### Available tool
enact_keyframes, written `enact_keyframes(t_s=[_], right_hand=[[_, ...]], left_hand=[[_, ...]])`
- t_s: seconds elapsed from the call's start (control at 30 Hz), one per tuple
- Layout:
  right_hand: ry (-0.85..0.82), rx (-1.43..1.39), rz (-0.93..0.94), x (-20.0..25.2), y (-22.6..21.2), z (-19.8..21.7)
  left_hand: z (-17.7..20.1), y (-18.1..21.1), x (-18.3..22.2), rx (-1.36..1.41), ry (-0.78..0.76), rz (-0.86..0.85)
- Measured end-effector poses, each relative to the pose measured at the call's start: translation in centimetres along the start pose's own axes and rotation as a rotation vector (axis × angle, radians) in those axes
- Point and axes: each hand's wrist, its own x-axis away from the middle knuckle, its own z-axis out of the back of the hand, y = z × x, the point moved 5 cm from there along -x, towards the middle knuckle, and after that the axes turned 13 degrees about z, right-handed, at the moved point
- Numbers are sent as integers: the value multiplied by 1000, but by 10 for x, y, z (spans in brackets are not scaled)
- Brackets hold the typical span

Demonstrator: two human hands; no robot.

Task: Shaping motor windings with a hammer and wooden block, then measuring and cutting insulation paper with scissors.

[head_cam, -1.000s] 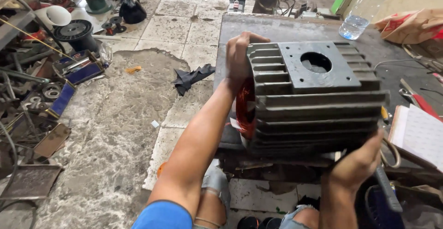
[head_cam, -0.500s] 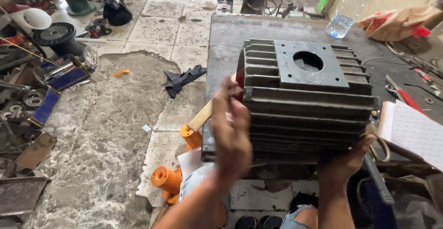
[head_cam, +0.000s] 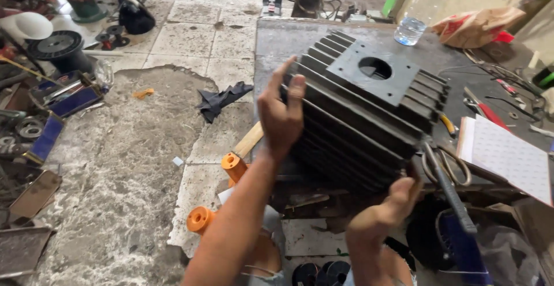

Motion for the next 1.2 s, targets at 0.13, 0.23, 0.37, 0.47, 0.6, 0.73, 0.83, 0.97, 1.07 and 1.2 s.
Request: enact_keyframes(t_s=[0.13,0.23,0.37,0.47,0.6,0.73,0.83,0.97,1.07,1.2], right_hand=[[3,158,79,-20,14,34],[64,174,122,-64,41,75],[-212,309,37,-154,92,71],[-488,-7,-121,-187,150,48],[-388,-38,-208,-181,188,53],[-116,-111,-385,-166,215,68],[49,-154,-487,-161,225,73],[-22,-257,-420,-124,115,23],[107,-212,-345,-86,89,19],[214,-137,-374,-49,58,11]], left_hand=[[0,-8,1,-2,-48,18],[0,9,-5,-81,-123,107],[-4,-5,-15,-171,-115,350],[-10,-22,-13,-236,-21,355],[-12,-22,-16,-205,32,361],[-12,-19,-20,-131,-37,353],[-11,-30,-37,-102,-90,331],[-15,-53,-70,99,-410,476],[-11,-45,-87,129,-534,606],[-17,-65,-108,164,-692,570]])
